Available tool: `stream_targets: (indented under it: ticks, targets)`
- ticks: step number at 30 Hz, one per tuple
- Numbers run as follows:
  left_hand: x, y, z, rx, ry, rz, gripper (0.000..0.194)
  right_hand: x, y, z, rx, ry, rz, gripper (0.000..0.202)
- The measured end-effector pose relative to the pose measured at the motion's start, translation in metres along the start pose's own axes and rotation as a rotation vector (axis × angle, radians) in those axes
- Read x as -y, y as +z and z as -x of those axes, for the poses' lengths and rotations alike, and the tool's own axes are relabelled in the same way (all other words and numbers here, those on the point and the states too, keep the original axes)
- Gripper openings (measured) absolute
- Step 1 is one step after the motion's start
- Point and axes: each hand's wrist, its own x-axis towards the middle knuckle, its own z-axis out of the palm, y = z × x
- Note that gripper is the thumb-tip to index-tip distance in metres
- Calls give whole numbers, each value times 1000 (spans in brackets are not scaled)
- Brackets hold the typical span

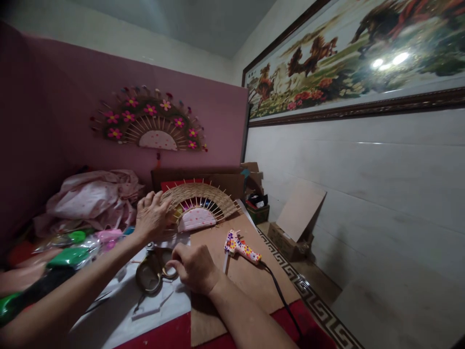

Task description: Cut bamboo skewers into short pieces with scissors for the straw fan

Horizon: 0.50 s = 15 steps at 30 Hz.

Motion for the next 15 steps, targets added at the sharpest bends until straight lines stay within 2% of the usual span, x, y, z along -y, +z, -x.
stream_targets:
  ticks: [4,8,15]
  targets:
    - [-17,-8,16,103,-17,107,37,-2,2,0,-87,41,-16,13]
    - [-35,-15,38,217,45,282,33,-6,4,-1,-164,139,-78,14]
    - [-50,-34,75,271,104,484,33,-14,6,-1,-262,210,-210,20]
